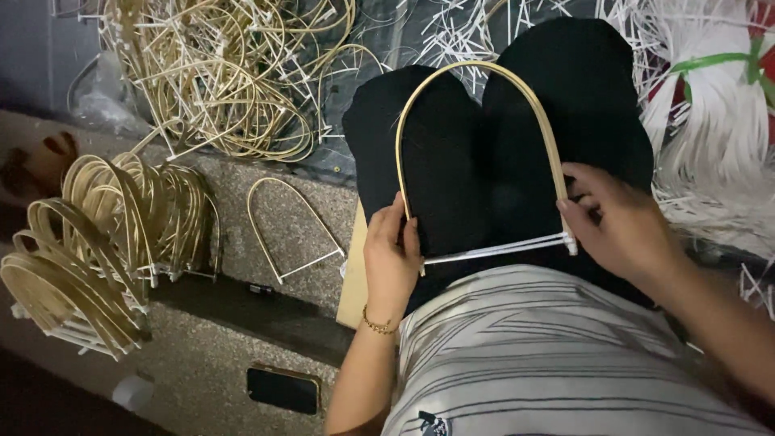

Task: The person picks up a wooden frame and wraps white tape around its base before securing two white tubes to it with more tape. After cutting the excess tape with shears, they set the piece aside and repeat the process with a new frame.

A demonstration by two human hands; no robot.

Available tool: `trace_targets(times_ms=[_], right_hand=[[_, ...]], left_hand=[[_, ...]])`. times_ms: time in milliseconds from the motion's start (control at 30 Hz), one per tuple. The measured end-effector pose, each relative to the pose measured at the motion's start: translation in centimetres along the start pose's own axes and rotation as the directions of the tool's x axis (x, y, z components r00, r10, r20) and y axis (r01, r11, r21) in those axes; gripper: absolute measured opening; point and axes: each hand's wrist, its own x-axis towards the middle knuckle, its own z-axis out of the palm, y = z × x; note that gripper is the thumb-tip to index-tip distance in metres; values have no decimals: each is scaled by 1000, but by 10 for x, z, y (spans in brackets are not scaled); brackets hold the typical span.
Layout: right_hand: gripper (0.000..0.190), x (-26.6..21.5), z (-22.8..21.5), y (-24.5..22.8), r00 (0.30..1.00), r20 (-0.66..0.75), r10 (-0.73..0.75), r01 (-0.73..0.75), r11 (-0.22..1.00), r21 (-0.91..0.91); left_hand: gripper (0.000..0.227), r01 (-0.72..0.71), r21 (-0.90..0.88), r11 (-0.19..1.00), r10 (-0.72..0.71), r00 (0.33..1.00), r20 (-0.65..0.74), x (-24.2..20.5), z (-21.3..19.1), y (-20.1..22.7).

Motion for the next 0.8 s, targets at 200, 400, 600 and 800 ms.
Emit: trace_targets(times_ms=[200, 400, 600, 800], right_hand=[[54, 2, 4, 18, 998, 19, 61, -62, 997, 52], [39, 13, -6, 12, 943, 172, 284, -263, 955, -137], [43, 14, -1, 28, 943, 174, 285, -283, 958, -40], [41, 20, -11, 6, 925, 213, 315, -306, 949, -77]], left_hand=[[40, 4, -43, 999, -4, 1000, -8, 0, -5, 2], [38, 58, -44, 997, -57, 998, 23, 2, -7, 5], [37, 45, -106, 993, -43, 999, 17, 1, -12, 9], [36, 93, -193, 977, -87, 995, 38, 0, -11, 6]])
